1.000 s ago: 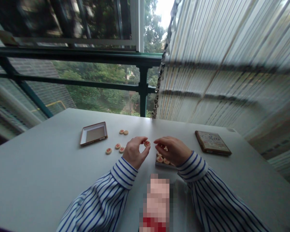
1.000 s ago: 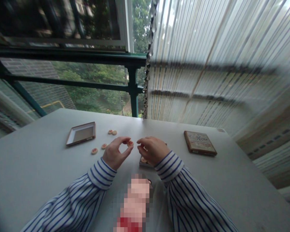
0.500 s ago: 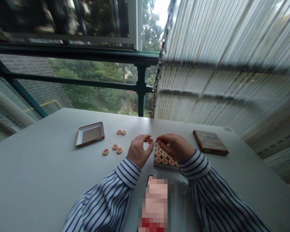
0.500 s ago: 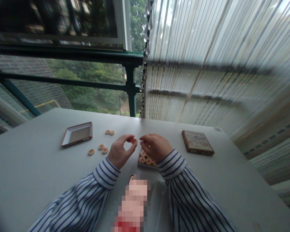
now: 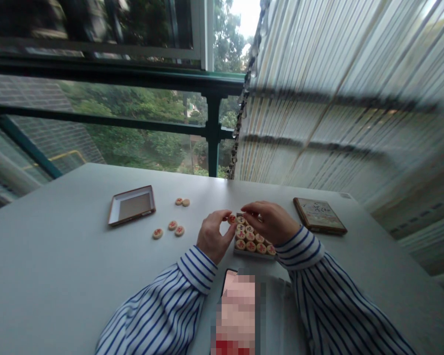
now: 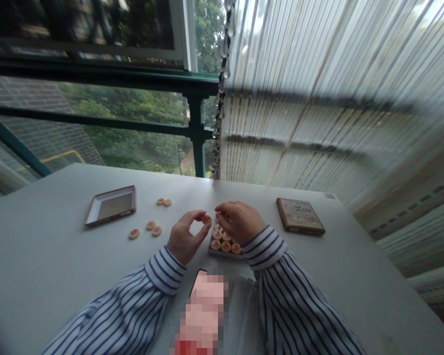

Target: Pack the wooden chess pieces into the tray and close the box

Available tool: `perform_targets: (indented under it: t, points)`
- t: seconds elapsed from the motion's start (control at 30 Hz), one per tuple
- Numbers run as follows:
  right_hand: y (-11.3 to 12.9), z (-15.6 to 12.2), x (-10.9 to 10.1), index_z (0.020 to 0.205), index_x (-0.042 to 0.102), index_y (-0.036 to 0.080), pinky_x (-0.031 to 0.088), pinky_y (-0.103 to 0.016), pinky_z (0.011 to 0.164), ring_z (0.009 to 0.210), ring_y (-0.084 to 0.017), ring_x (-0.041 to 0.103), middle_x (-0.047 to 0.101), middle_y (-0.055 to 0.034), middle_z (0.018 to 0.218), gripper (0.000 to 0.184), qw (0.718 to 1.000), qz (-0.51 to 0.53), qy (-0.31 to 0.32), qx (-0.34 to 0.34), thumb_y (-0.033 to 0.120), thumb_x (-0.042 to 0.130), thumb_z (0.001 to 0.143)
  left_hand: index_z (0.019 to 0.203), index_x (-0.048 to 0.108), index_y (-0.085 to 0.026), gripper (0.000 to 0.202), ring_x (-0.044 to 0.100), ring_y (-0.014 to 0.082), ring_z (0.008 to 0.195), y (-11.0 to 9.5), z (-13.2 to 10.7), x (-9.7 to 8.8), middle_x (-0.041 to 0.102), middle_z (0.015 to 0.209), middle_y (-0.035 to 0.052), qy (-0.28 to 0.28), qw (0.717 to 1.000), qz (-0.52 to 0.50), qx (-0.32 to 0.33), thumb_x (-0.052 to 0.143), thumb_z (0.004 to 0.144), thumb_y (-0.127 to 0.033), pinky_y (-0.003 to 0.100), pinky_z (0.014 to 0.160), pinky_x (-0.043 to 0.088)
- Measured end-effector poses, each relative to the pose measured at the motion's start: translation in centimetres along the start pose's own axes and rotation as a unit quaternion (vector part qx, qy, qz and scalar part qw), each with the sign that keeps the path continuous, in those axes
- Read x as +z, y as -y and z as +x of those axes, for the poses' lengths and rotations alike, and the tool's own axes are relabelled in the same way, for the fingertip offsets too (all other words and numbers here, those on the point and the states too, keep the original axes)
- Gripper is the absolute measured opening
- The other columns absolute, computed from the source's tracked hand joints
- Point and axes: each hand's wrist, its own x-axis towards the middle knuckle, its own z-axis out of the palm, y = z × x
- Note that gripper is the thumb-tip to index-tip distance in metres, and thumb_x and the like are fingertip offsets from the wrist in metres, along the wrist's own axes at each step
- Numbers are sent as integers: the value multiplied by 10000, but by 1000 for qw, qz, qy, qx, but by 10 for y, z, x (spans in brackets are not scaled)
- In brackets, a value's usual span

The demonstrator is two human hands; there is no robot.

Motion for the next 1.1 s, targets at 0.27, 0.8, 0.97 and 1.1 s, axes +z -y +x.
perform_targets:
  t: [0.27,0.8,0.97,1.1]
  points:
    - [-1,10,-2,899,640,172,422,-244,638,678,-129,569,647,-47,770,193,1000,12,-8,-15,239,497,787,927,543,-154,209,584,165,771,4,-4,7,627,829,56,-21,1000,-11,3,568,731,-222,328,728,474]
    - [-13,4,16,872,642,184,418,-225,608,653,-122,584,661,-30,737,191,998,50,49,7,265,489,792,970,536,-153,265,597,167,776,9,-8,14,633,834,56,-10,1000,-19,-7,588,723,-236,333,732,487]
    - [-13,4,19,888,647,175,419,-221,600,649,-120,586,665,-38,741,209,996,67,53,18,281,496,791,977,531,-156,269,592,166,778,10,-7,15,624,834,54,-8,1000,-24,-6,590,726,-235,332,735,489]
    - [-13,4,21,905,648,176,424,-217,592,648,-118,591,671,-36,745,224,992,101,64,27,299,497,795,970,530,-155,254,590,161,774,8,-8,15,621,832,51,-12,999,-33,3,587,729,-216,326,730,491]
